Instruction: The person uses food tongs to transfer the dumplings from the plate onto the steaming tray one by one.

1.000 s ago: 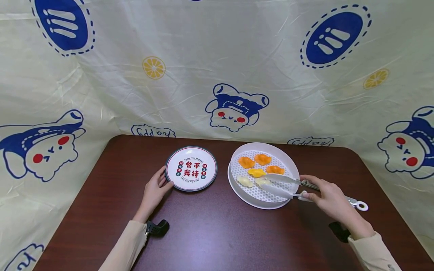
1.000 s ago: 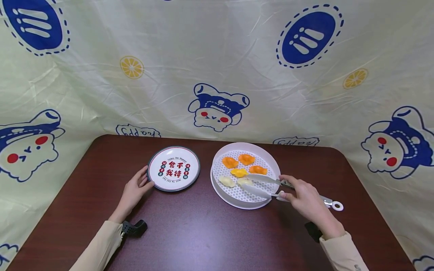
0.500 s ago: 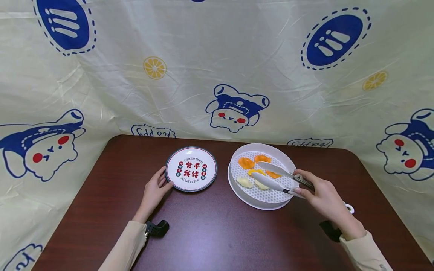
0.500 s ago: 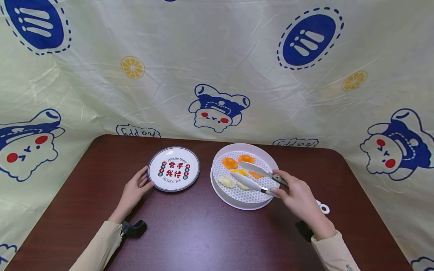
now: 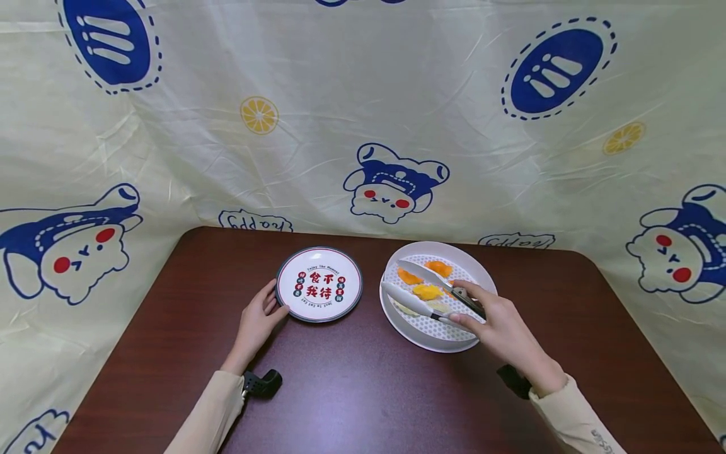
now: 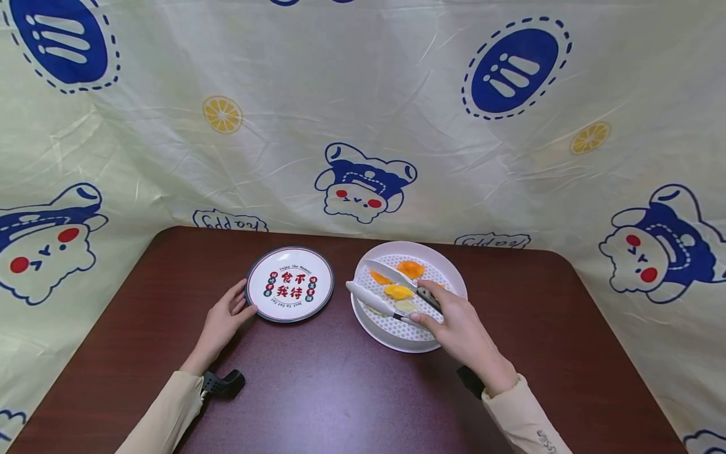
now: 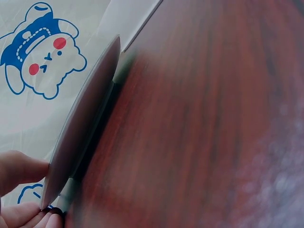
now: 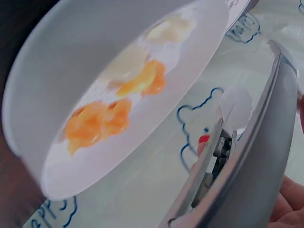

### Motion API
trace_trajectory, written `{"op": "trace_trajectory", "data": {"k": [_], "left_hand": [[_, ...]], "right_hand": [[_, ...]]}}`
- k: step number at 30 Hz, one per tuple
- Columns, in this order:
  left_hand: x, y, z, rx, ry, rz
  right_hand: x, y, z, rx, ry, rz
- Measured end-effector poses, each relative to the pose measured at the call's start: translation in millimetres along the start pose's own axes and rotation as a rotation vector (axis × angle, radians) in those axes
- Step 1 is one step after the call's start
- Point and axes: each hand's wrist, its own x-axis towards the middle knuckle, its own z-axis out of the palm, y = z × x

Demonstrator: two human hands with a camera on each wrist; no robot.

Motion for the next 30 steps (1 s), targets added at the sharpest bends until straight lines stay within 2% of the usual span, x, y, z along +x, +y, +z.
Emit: {"op": "trace_trajectory", "data": {"k": [10, 24, 30], "left_hand": [[-0.8, 0.9, -0.6, -0.009, -0.002, 0.000], [0.0, -2.0, -0.9, -0.006, 0.003, 0.006], [1.2, -3.7, -0.6, -0.010, 0.006, 0.003]], "right_hand": [[13, -30, 22, 0.077, -0.038, 0.035], [11, -71, 66, 0.134, 0.125, -0.019], [10, -81, 80, 0.147, 0.156, 0.011]]}}
